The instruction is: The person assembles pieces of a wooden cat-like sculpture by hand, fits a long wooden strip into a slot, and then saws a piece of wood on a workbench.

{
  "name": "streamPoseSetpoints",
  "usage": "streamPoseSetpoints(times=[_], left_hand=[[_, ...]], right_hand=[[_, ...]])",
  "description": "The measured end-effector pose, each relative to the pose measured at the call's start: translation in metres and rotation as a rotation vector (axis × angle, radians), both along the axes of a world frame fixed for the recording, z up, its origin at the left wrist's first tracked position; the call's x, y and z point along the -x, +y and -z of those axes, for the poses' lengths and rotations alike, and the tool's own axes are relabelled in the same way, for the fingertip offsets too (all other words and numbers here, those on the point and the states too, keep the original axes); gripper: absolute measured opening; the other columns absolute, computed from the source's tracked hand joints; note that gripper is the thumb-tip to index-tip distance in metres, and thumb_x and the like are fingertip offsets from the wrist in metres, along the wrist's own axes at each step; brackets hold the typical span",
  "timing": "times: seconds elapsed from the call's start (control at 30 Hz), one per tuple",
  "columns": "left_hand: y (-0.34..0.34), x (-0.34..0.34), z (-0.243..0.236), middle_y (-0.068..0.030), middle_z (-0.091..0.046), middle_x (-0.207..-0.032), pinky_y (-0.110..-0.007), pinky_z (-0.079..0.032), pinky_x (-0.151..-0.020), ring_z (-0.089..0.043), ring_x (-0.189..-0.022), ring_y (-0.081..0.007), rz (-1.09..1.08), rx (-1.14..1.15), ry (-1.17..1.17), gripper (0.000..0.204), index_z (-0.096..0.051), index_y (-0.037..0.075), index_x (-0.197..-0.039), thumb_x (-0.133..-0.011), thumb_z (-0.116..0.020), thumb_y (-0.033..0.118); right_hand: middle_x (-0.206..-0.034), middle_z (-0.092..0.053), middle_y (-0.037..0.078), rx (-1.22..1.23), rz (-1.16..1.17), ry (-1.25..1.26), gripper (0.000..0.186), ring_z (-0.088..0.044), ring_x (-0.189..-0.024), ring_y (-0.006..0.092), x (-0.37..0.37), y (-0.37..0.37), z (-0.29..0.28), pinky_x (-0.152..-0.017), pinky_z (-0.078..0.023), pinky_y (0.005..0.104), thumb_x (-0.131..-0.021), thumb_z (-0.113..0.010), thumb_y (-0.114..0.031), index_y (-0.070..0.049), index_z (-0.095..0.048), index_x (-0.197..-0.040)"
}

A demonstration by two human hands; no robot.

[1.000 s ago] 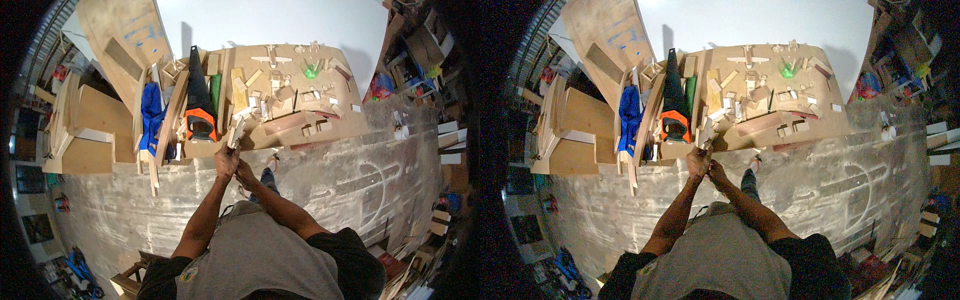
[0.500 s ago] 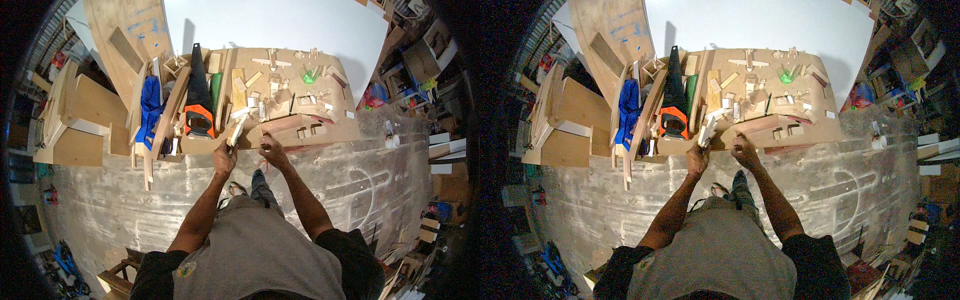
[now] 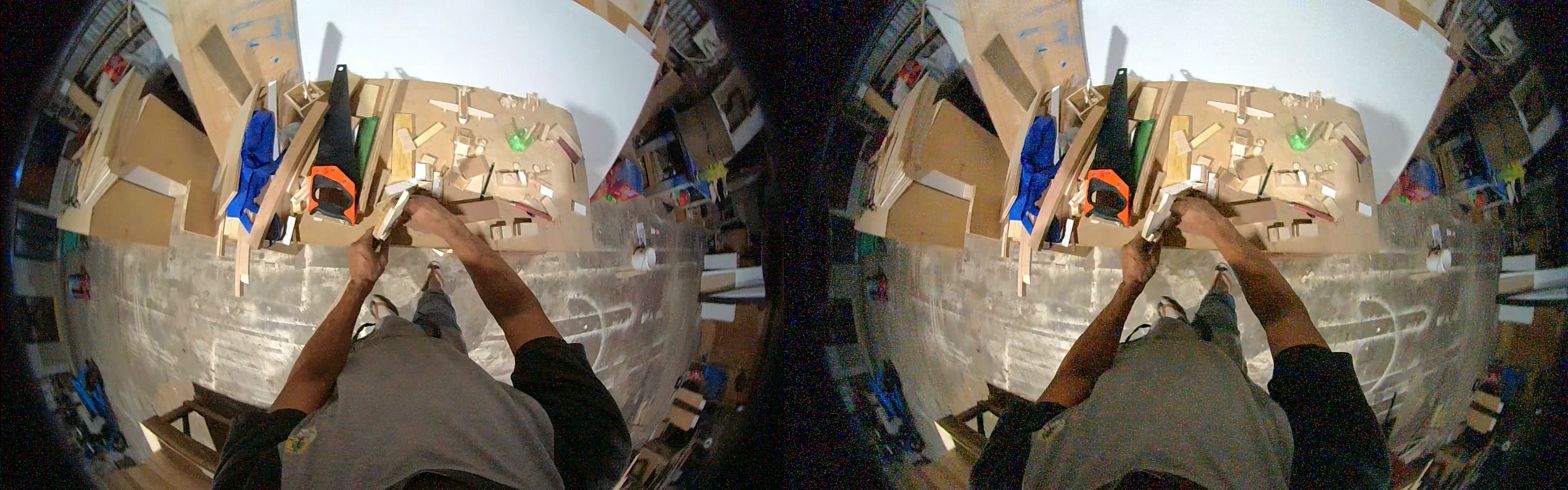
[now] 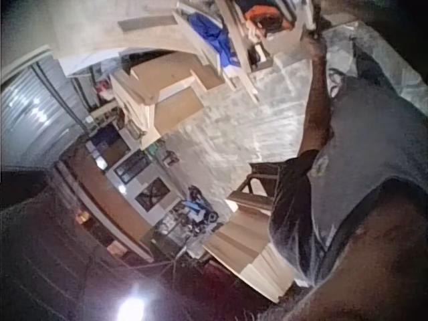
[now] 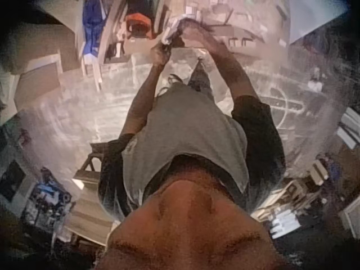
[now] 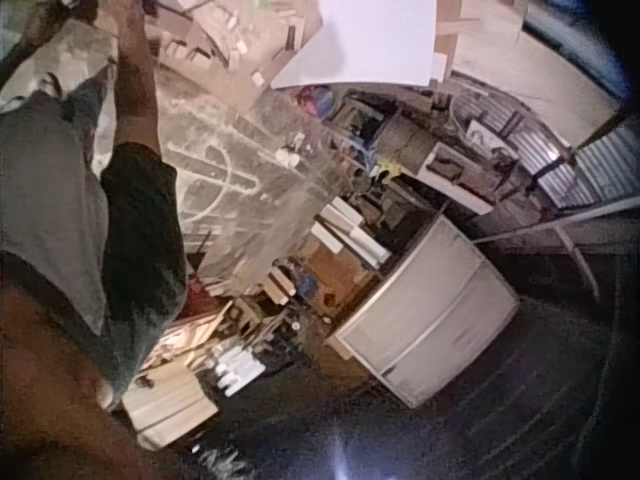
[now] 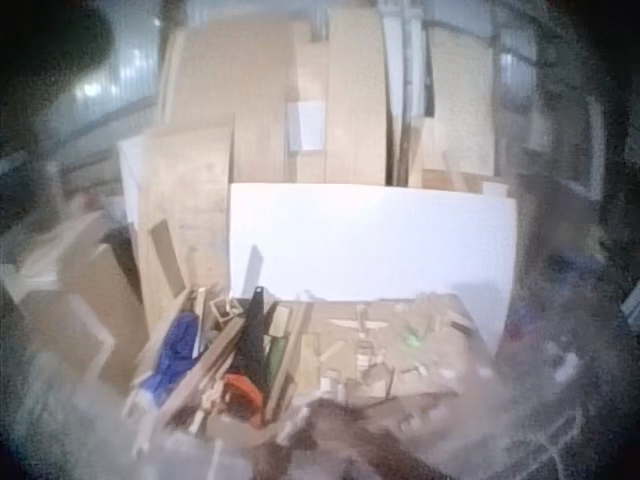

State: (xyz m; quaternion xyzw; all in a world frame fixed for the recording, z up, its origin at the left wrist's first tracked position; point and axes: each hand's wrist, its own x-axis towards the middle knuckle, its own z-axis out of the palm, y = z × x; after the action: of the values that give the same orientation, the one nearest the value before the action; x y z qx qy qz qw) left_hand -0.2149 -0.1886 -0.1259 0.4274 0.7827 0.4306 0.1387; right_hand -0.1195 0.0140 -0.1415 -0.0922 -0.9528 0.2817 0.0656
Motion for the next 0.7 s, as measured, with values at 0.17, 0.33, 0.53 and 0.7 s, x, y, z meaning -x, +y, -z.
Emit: streamPoseSetpoints(times=[0.17, 0.33, 0.53, 0.7], left_hand=[[0.01, -0.002, 0.012, -0.0227, -0.067, -0.087, -0.044, -0.052, -0.067, -0.067, -0.077, -0.0376, -0.001, -0.082, 0.022, 0.034, -0.06, 0.0, -0.11, -0.078, -0.07, 0.006], [0.003, -0.003, 0.014, -0.0238, -0.066, -0.086, -0.046, -0.052, -0.068, -0.065, -0.079, -0.0417, -0.049, -0.054, 0.159, 0.04, -0.059, -0.002, -0.113, -0.076, -0.07, 0.006], [0.004, -0.006, 0.003, -0.0216, -0.068, -0.084, -0.044, -0.053, -0.071, -0.067, -0.081, -0.0398, -0.072, 0.032, 0.03, 0.04, -0.06, 0.0, -0.113, -0.076, -0.071, 0.007], [0.0, -0.013, 0.004, -0.0221, -0.067, -0.095, -0.043, -0.054, -0.077, -0.067, -0.09, -0.0378, -0.114, 0.023, -0.04, 0.04, -0.061, 0.001, -0.113, -0.075, -0.071, 0.006]], right_hand=[[-0.132, -0.055, 0.012, 0.334, -0.052, -0.066, 0.048, -0.052, -0.122, 0.0279, 0.002, 0.042, 0.128, -0.106, -0.042, 0.0386, -0.084, -0.062, -0.024, -0.014, -0.055, -0.13], [-0.151, -0.037, 0.006, 0.135, -0.124, -0.392, 0.073, -0.04, -0.135, 0.0224, 0.006, 0.043, 0.079, -0.116, -0.032, 0.0328, -0.086, -0.065, -0.043, -0.018, -0.034, -0.148], [-0.15, -0.038, 0.007, 0.34, -0.132, -0.334, 0.082, -0.041, -0.134, 0.023, 0.015, 0.068, 0.119, -0.113, -0.036, 0.0339, -0.078, -0.074, -0.042, -0.024, -0.035, -0.148], [-0.145, -0.044, 0.008, 0.264, -0.38, -0.216, 0.074, -0.045, -0.131, 0.0238, 0.037, 0.073, 0.127, -0.111, -0.039, 0.0349, -0.076, -0.077, -0.035, -0.022, -0.044, -0.141]])
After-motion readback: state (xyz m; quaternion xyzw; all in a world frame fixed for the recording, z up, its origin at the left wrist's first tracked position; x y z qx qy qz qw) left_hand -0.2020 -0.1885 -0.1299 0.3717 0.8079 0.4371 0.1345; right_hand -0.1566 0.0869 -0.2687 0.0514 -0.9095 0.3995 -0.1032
